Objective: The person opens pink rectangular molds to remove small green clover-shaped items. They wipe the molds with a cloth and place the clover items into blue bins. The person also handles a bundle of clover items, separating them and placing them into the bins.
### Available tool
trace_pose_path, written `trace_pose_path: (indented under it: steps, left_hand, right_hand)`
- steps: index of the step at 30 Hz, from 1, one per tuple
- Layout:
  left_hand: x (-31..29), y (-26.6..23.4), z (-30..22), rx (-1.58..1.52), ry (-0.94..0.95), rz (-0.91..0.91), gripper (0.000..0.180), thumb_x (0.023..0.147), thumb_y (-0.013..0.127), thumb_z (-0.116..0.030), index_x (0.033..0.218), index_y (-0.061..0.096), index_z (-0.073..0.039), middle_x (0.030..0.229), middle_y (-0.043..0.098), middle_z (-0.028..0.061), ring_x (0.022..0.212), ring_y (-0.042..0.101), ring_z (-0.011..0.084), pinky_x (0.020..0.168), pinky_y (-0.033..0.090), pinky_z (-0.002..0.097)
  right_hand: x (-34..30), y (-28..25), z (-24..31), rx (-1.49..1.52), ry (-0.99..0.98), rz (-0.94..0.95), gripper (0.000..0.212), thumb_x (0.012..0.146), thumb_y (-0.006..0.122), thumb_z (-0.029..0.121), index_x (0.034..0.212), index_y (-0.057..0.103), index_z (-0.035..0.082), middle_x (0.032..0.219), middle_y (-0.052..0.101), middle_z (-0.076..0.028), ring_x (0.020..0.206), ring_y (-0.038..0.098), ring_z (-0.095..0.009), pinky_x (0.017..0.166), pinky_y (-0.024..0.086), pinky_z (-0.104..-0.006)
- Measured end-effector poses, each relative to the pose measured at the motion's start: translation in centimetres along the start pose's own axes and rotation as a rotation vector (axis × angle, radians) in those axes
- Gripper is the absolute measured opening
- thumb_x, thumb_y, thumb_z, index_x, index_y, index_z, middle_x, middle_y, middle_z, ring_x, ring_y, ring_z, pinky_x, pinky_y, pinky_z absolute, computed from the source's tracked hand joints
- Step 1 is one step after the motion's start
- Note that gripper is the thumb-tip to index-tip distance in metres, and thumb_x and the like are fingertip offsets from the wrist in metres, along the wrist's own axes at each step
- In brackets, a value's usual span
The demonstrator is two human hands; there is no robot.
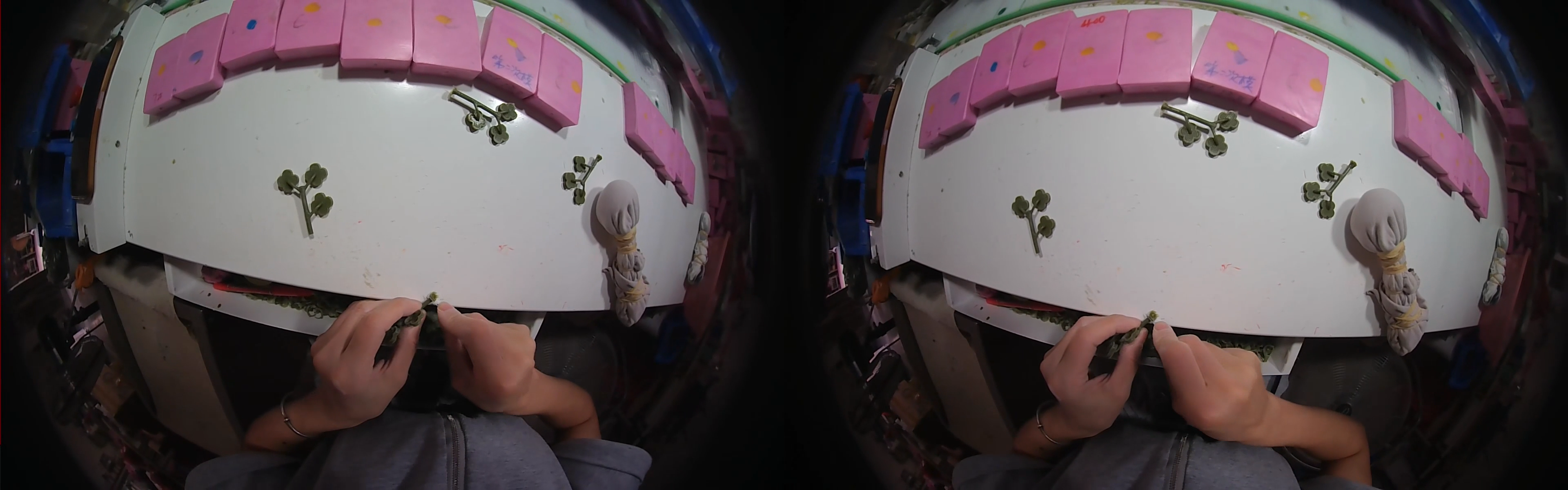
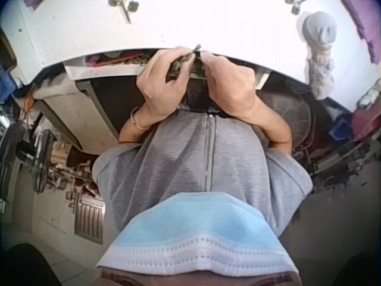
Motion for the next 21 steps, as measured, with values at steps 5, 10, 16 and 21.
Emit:
trace_pose_path:
  steps: [5, 10, 16, 21]
  left_hand:
    - [-0.1, -0.1, 0.0, -0.003, 0.012, -0.005, 0.019, 0.072, 0.068, 0.006, 0.089, 0.059, 0.002, 0.079, 0.063, 0.0132, 0.068, 0.063, 0.0226, 0.060, 0.050, 0.0280]
    - [0.0, -0.2, 0.0, 0.016, -0.009, -0.014, 0.020, 0.070, 0.068, 0.006, 0.088, 0.061, 0.002, 0.079, 0.063, 0.0131, 0.068, 0.063, 0.0232, 0.060, 0.050, 0.0290]
    - [0.4, -1.2, -0.5, 0.064, -0.019, -0.048, 0.021, 0.068, 0.069, 0.006, 0.087, 0.063, 0.000, 0.080, 0.064, 0.0121, 0.070, 0.064, 0.0233, 0.061, 0.051, 0.0298]
    - [2.0, -4.9, -0.8, 0.180, 0.013, -0.260, 0.016, 0.071, 0.069, 0.005, 0.085, 0.062, 0.001, 0.079, 0.062, 0.0093, 0.066, 0.057, 0.0174, 0.061, 0.045, 0.0258]
  right_hand:
    - [0.2, 0.3, 0.5, -0.085, -0.050, 0.020, 0.039, 0.064, 0.056, -0.003, 0.102, 0.057, -0.010, 0.061, 0.043, -0.003, 0.046, 0.046, -0.010, 0.035, 0.035, -0.0247]
    - [0.0, 1.0, 0.9, -0.205, -0.037, 0.071, 0.037, 0.067, 0.056, 0.001, 0.103, 0.057, -0.008, 0.066, 0.047, -0.004, 0.047, 0.048, -0.012, 0.037, 0.036, -0.0250]
    - [0.1, -0.5, -1.9, 0.159, 0.156, -0.041, 0.021, 0.076, 0.061, 0.000, 0.097, 0.061, -0.001, 0.071, 0.059, -0.010, 0.053, 0.058, -0.018, 0.043, 0.043, -0.0282]
    - [1.1, -3.2, -4.5, 0.211, 0.273, -0.158, 0.009, 0.079, 0.065, 0.002, 0.086, 0.060, 0.003, 0.068, 0.060, -0.010, 0.053, 0.058, -0.022, 0.048, 0.045, -0.0300]
Point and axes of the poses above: each hand's wrist, its own x-axis towards the middle knuckle, its own y-axis out of the palm, z = x × y, the point moved 10 cm from there along x, towards the middle knuckle
